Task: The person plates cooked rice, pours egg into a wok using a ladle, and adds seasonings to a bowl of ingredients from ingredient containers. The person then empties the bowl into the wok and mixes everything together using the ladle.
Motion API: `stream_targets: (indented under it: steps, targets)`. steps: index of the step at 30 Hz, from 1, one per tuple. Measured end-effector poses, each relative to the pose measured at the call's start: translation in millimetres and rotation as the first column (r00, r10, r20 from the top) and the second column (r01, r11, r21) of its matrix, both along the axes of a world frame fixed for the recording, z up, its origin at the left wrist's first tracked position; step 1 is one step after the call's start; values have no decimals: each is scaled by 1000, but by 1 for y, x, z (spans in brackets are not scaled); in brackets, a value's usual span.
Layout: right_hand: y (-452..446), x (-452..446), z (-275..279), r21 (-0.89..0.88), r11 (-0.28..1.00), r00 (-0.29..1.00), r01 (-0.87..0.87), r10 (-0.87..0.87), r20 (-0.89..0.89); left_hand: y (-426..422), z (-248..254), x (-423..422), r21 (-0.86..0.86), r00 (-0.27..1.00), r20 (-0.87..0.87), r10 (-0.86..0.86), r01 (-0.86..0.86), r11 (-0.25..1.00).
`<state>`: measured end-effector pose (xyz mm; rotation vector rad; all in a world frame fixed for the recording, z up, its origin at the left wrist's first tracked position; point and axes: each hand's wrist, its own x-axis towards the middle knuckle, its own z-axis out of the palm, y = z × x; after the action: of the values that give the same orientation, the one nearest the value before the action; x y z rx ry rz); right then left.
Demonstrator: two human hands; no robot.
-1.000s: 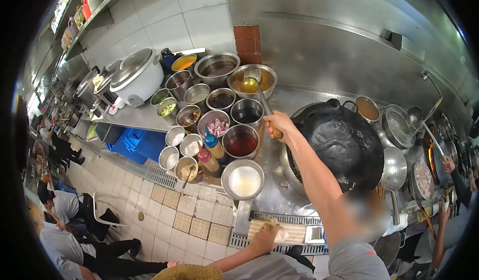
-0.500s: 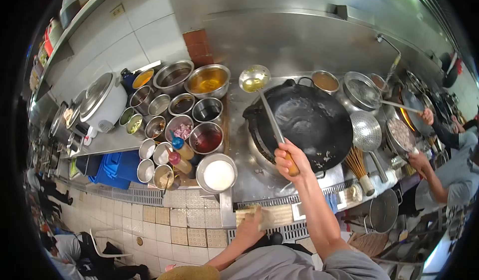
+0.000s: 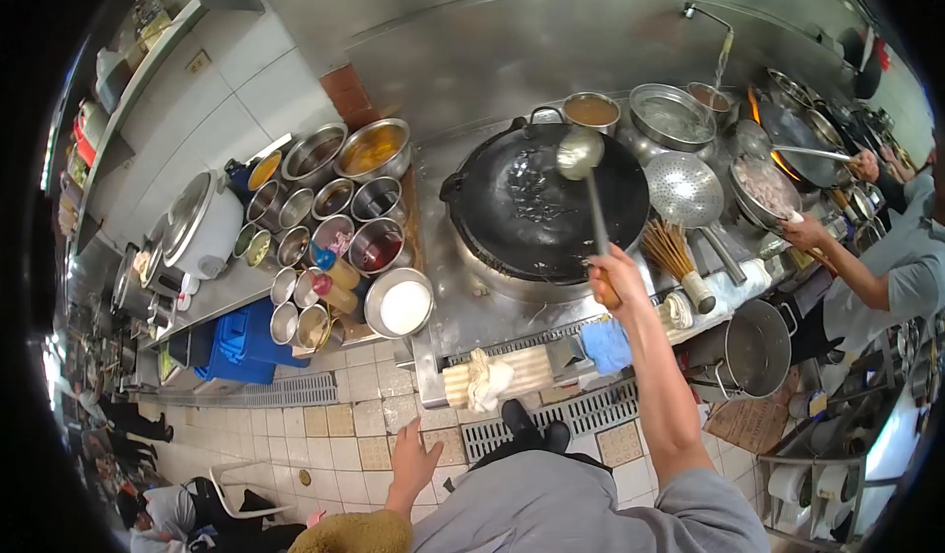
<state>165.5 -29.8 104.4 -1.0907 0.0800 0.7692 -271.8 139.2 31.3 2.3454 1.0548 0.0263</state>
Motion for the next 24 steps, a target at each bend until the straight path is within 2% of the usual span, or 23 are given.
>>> stream_targets:
  steps: [3,5,7,9,10,13,16,17,18,19,22,23,24]
  targets:
    - [-32,-30,6,-271,961,975,54,9,224,-22,-50,-76,-20,981,-143,135,-139,990]
    - [-52,-50,6,-372,928,948,37,85,308,-41,-84,-123,-57,905,-364,219,-257,965]
    - [-67,-63,9,-437,899,916,-27,197,350,-53,-133,-171,-110,831,-520,196,-293,950]
    - [-70,-70,21,-473,880,902,-54,246,355,-45,-198,-216,-290,773,-626,98,-348,892]
    - [-68,-72,25,-492,868,892,-69,274,360,-37,-216,-227,-302,781,-617,95,-347,888]
    - [-45,-63,29,-300,947,955,-115,188,230,-14,-257,-260,-345,800,-592,99,-363,866]
    - [14,-74,4,-522,852,823,27,277,496,1,-281,-281,-341,802,-576,157,-410,846]
    - [36,-81,21,-539,841,829,31,280,484,10,-263,-271,-309,792,-579,192,-431,848]
    - [59,-83,26,-409,912,849,21,200,489,22,-252,-262,-279,781,-581,228,-454,846]
    - [83,-84,34,-364,931,857,-30,211,469,37,-253,-260,-328,747,-622,234,-520,788]
    - [171,-103,70,-163,977,917,-136,187,353,76,-296,-281,-391,768,-615,180,-495,776]
    - [206,-108,82,-92,982,933,-166,186,306,91,-296,-283,-399,769,-619,158,-482,780]
    - [241,-113,93,-23,981,946,-194,194,260,106,-307,-292,-419,765,-606,219,-541,730]
